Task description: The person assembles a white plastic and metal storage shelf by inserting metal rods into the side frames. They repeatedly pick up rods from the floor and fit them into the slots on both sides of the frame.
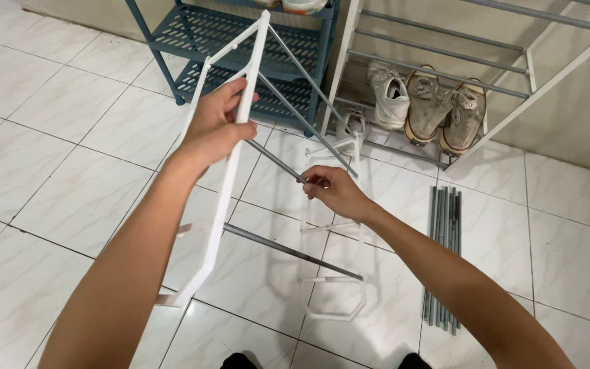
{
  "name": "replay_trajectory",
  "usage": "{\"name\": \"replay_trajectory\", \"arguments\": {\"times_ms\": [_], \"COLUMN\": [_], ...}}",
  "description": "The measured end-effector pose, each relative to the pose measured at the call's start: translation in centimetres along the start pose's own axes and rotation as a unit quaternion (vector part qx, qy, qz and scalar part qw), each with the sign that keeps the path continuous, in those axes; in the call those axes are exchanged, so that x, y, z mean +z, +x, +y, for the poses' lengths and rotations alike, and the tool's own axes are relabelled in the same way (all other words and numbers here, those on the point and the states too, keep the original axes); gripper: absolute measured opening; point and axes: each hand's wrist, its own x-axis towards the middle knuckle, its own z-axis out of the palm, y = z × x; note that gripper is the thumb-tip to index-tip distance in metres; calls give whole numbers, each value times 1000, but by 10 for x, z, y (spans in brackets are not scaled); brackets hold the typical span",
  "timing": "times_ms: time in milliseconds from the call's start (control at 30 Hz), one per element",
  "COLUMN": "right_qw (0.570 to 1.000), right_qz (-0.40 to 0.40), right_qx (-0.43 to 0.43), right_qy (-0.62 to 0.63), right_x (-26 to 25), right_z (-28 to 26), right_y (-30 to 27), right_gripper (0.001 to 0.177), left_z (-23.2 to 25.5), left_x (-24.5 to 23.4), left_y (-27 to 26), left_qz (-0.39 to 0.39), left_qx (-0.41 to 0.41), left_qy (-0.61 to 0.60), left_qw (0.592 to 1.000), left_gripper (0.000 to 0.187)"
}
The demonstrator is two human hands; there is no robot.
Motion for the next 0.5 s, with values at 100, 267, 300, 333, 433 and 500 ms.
{"name": "replay_trajectory", "arguments": {"times_ms": [100,267,300,333,433,500], "right_qw": [999,993,991,989,980,976], "right_qz": [29,53,51,50,40,35], "right_qx": [9,15,24,34,74,95], "right_qy": [-26,-107,-122,-137,-181,-192], "right_x": [-5,-11,-11,-9,-9,-8], "right_z": [-15,-25,-24,-22,-10,0], "right_y": [-2,-10,-13,-15,-23,-31], "right_gripper": [25,24,24,23,23,23], "left_z": [-12,-56,-68,-80,-119,-144], "left_x": [-12,-9,-6,-2,12,25], "left_y": [-1,-4,-5,-6,-9,-9], "left_qz": [2,0,-2,-4,-11,-19], "left_qx": [-14,-55,-71,-86,-115,-129], "left_qy": [-67,-133,-138,-142,-137,-111], "left_qw": [998,990,988,986,984,985], "left_gripper": [82,79,78,78,76,76]}}
